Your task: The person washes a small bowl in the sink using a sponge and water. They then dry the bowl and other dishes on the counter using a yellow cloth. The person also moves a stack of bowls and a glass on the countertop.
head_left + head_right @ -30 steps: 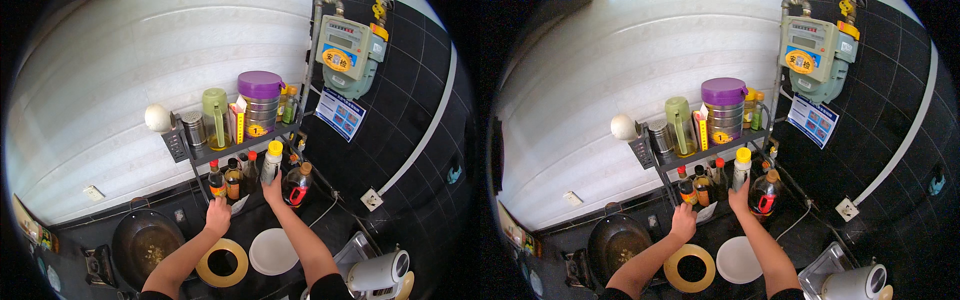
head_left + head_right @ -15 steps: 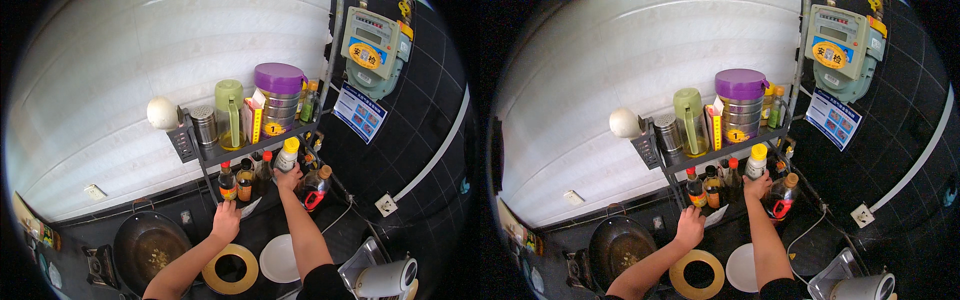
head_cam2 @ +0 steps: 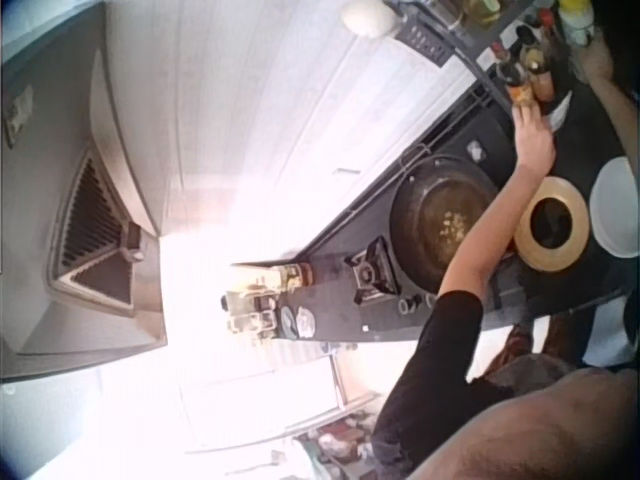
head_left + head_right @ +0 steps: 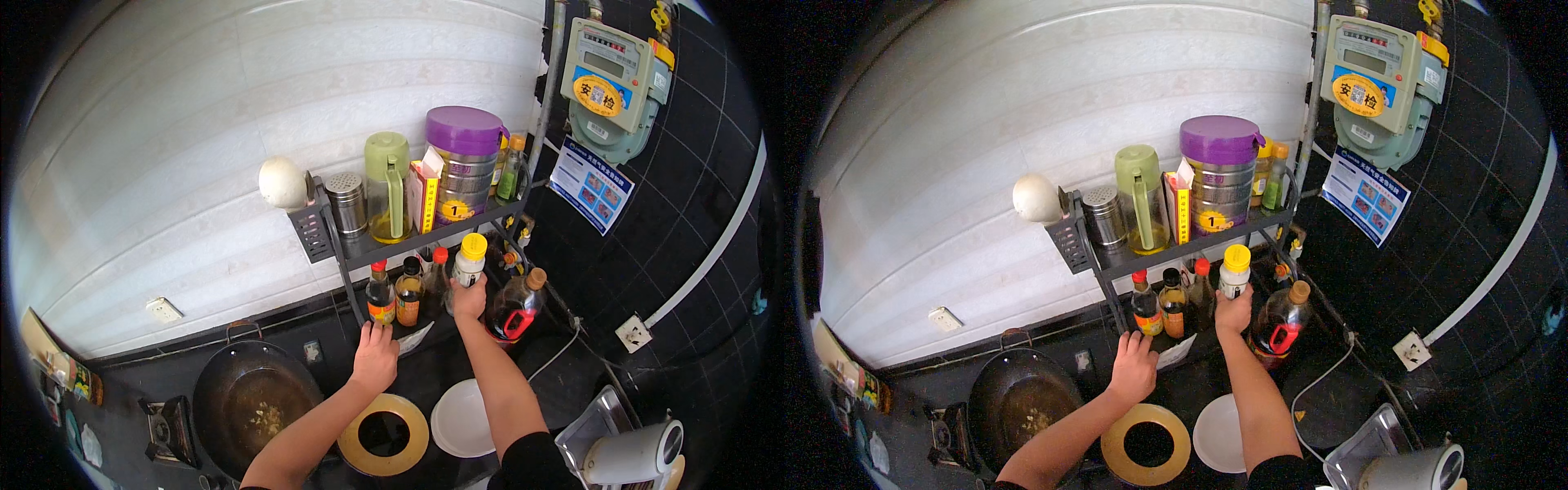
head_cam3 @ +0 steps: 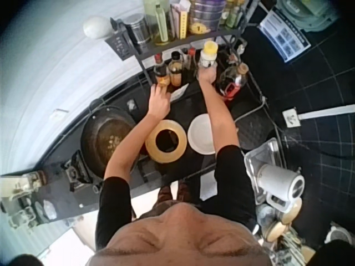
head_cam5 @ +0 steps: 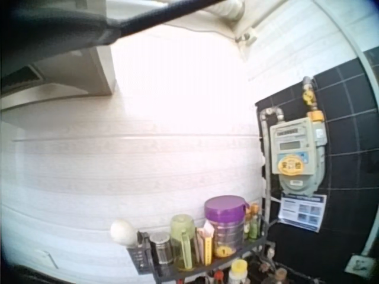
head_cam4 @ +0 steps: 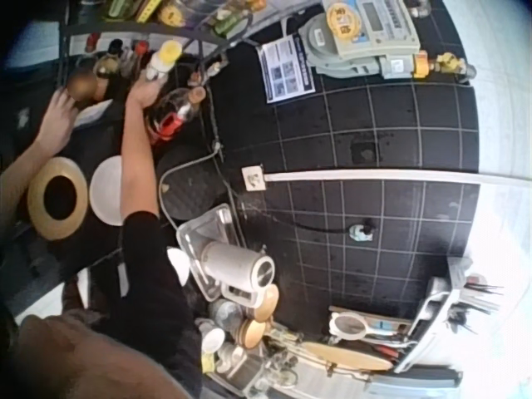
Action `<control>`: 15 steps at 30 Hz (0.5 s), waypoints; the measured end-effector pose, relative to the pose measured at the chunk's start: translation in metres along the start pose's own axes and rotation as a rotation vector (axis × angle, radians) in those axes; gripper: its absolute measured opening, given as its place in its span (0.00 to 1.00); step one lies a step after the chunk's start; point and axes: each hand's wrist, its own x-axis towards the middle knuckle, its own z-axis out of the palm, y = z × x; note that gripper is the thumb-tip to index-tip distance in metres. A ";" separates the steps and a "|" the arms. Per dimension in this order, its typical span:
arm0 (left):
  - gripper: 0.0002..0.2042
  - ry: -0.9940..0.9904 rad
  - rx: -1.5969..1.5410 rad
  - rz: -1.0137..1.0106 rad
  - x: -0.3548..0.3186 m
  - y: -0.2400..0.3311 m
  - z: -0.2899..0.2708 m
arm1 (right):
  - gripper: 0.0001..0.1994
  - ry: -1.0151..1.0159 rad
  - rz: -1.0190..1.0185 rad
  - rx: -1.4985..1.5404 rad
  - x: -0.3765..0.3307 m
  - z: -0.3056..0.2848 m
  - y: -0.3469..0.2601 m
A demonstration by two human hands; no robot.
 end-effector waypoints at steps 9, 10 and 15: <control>0.08 -0.021 -0.030 0.004 -0.001 0.002 -0.004 | 0.33 -0.081 -0.009 -0.026 -0.028 -0.023 -0.004; 0.08 -0.014 -0.025 0.007 -0.003 0.002 -0.002 | 0.32 -0.117 -0.020 -0.037 -0.028 -0.025 -0.005; 0.07 0.025 -0.027 0.008 -0.004 0.006 0.000 | 0.34 -0.266 -0.101 0.060 -0.024 -0.024 0.007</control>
